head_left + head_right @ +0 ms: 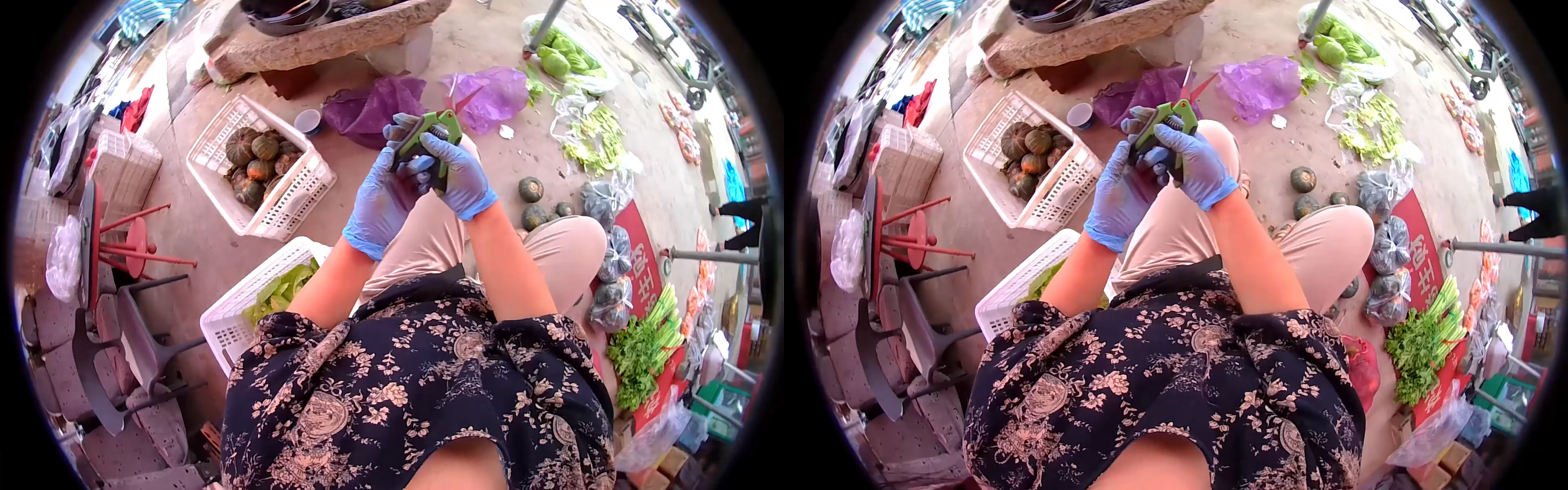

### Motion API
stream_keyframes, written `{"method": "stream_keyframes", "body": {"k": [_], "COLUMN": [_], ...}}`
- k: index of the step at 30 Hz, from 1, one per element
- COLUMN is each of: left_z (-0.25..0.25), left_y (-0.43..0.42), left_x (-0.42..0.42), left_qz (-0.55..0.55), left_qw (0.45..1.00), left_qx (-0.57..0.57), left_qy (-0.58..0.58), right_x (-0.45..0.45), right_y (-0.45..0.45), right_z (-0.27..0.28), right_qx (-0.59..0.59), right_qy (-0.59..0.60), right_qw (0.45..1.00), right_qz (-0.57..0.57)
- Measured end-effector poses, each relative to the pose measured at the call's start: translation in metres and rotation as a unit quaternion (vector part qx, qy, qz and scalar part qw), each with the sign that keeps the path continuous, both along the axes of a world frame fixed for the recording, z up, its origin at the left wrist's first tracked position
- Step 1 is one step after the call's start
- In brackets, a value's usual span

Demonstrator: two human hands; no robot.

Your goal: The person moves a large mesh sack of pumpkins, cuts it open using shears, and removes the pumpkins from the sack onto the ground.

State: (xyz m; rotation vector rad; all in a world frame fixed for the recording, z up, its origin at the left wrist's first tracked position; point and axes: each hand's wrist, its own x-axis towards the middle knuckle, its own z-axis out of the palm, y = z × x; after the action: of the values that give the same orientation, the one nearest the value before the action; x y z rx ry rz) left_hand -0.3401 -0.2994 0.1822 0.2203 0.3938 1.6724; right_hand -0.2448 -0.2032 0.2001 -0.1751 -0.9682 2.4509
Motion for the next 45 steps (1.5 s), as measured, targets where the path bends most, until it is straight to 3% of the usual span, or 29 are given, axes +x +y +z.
{"method": "stream_keyframes", "body": {"k": [2, 5, 6, 9, 12, 16, 22, 24, 29, 37, 45], "left_z": [-0.026, -0.040, -0.050, -0.069, -0.088, -0.067, -0.043, -0.038, -0.063, -0.077, -0.082], "left_y": [0.023, 0.058, 0.072, 0.108, 0.136, 0.150, 0.146, 0.140, 0.137, 0.149, 0.135], "left_x": [-0.001, 0.018, 0.024, 0.055, 0.082, 0.114, 0.109, 0.106, 0.094, 0.071, 0.074], "left_qz": [-0.060, -0.096, -0.146, -0.198, -0.285, -0.362, -0.359, -0.322, -0.356, -0.335, -0.339], "left_qw": [0.998, 0.990, 0.987, 0.969, 0.947, 0.916, 0.931, 0.941, 0.933, 0.941, 0.940], "left_qx": [0.004, -0.088, -0.063, -0.136, -0.114, -0.128, -0.037, -0.090, -0.043, -0.046, -0.042], "left_qy": [0.004, 0.056, 0.021, 0.052, 0.095, 0.120, 0.052, 0.040, -0.009, 0.019, 0.007], "right_x": [0.009, 0.044, 0.057, 0.094, 0.122, 0.165, 0.274, 0.300, 0.309, 0.310, 0.304], "right_y": [0.017, 0.037, 0.041, 0.047, 0.060, 0.056, 0.022, 0.008, -0.014, -0.015, -0.012], "right_z": [-0.016, -0.037, -0.045, -0.055, -0.084, -0.075, -0.034, -0.015, 0.021, -0.019, -0.019], "right_qx": [0.016, -0.015, -0.031, -0.079, -0.111, -0.115, -0.008, -0.003, 0.034, -0.049, -0.028], "right_qy": [-0.005, -0.009, -0.014, -0.041, -0.010, -0.016, -0.084, -0.057, -0.123, -0.159, -0.164], "right_qw": [0.995, 0.983, 0.976, 0.937, 0.900, 0.861, 0.776, 0.768, 0.745, 0.743, 0.774], "right_qz": [-0.100, -0.183, -0.214, -0.337, -0.421, -0.496, -0.625, -0.638, -0.654, -0.648, -0.611]}}
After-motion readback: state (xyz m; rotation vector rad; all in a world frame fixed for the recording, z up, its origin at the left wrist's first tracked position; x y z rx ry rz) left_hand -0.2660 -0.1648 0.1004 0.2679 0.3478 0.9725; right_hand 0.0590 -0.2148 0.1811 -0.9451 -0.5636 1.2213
